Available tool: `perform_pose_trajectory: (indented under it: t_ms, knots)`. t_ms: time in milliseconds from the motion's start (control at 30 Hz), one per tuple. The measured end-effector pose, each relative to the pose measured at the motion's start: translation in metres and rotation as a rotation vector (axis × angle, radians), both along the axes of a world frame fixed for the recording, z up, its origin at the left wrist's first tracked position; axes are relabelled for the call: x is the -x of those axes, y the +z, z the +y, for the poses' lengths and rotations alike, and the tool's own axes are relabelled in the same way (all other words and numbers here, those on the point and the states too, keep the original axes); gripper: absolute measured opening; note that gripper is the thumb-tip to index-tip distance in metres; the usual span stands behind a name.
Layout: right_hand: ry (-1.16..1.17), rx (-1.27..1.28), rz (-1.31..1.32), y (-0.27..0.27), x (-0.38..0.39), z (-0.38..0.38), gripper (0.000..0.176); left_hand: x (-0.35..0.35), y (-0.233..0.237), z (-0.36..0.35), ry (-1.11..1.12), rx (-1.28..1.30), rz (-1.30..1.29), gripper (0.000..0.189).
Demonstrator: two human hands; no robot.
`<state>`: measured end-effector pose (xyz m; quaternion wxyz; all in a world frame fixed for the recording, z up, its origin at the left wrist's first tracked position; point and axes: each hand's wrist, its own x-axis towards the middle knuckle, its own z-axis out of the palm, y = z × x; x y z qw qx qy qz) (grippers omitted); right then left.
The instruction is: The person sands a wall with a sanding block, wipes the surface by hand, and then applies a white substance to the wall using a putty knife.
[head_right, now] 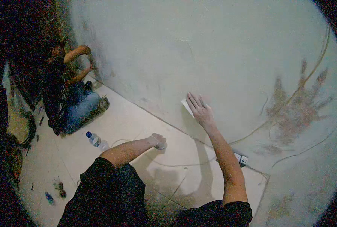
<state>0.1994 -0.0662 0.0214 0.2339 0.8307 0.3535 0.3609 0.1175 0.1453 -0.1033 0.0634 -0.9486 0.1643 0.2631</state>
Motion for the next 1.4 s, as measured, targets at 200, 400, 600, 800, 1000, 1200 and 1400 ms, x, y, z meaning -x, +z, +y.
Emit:
perform_pose_trajectory:
  t_ms: [200, 400, 600, 800, 1000, 1200, 1400]
  knots:
    - [0.091, -0.203, -0.018, 0.021, -0.009, 0.023, 0.055, 0.002, -0.007, 0.001, -0.103, 0.032, -0.032, 0.041]
    - [0.077, 0.162, 0.025, -0.035, 0.011, -0.085, 0.053, -0.004, -0.015, 0.013, -0.032, -0.041, 0.004, 0.035]
    - [0.055, 0.128, 0.007, -0.027, 0.004, -0.053, 0.053, -0.010, -0.024, 0.015, -0.093, 0.014, -0.081, 0.037]
    - [-0.022, -0.044, -0.076, 0.024, -0.007, 0.034, 0.059, 0.002, 0.001, 0.003, -0.087, 0.082, -0.062, 0.036]
    - [0.148, -0.085, 0.128, -0.014, 0.011, -0.042, 0.053, -0.022, -0.066, 0.021, -0.097, 0.093, -0.062, 0.033]
    - [0.154, 0.091, 0.045, -0.031, 0.017, -0.081, 0.053, -0.017, -0.041, 0.014, -0.027, 0.087, -0.168, 0.031]
    - [0.094, -0.182, 0.007, 0.035, -0.001, 0.032, 0.059, -0.013, -0.032, 0.006, -0.044, 0.030, -0.066, 0.027]
